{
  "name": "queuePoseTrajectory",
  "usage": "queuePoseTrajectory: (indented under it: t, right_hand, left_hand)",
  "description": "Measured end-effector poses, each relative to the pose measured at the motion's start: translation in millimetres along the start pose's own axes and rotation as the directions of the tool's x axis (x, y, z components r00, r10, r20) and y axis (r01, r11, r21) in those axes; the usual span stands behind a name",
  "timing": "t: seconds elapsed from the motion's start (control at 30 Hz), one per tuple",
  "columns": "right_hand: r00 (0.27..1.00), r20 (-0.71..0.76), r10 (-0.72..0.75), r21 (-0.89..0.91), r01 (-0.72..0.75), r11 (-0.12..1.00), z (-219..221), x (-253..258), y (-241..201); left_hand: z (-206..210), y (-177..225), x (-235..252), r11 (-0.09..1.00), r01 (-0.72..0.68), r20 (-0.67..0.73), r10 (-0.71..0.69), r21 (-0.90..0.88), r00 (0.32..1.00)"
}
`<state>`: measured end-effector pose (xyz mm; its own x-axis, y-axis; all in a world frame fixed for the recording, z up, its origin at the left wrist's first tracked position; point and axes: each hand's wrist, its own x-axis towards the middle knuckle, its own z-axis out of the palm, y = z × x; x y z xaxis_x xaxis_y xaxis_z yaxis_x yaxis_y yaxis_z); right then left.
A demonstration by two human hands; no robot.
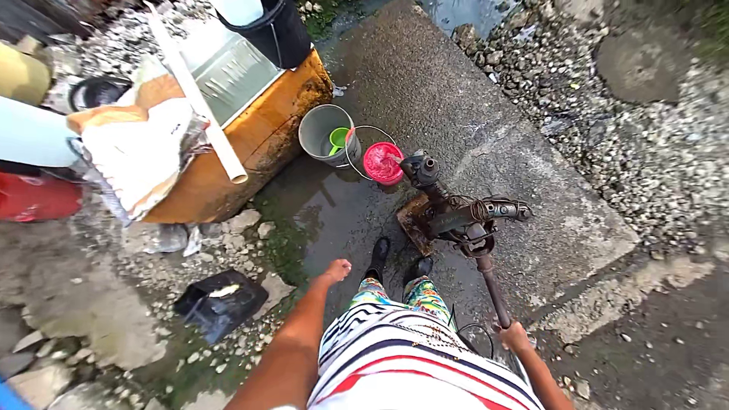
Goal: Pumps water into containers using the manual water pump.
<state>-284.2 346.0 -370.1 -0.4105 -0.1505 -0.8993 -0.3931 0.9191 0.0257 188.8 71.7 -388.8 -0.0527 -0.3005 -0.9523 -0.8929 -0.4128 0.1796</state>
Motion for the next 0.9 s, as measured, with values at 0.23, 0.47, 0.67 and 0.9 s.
queuePoseTrajectory:
  t: [0.23,0.47,0.67,0.9]
  right_hand:
    - [0.986,-0.162,0.049,-0.311,-0.098,0.945,-85.7,-167.7,-33.8]
    - [0.985,-0.112,0.129,-0.212,-0.151,0.966,-74.7,-128.6,-31.6]
    - [0.974,-0.226,-0.024,-0.284,-0.043,0.958,-63.3,-35.8,2.4]
    - [0.982,-0.132,-0.134,-0.328,0.084,0.941,-51.4,55.8,7.3]
  left_hand:
    - [-5.1,31.3,23.7,0.999,-0.040,0.052,0.038,0.019,0.998]
    - [-9.0,77.9,26.6,0.987,-0.157,0.043,0.155,0.031,0.987]
    - [-11.0,69.8,14.5,0.992,-0.111,-0.004,0.111,0.059,0.994]
    - [-3.4,42.8,-12.2,0.998,-0.038,-0.048,0.040,0.042,0.998]
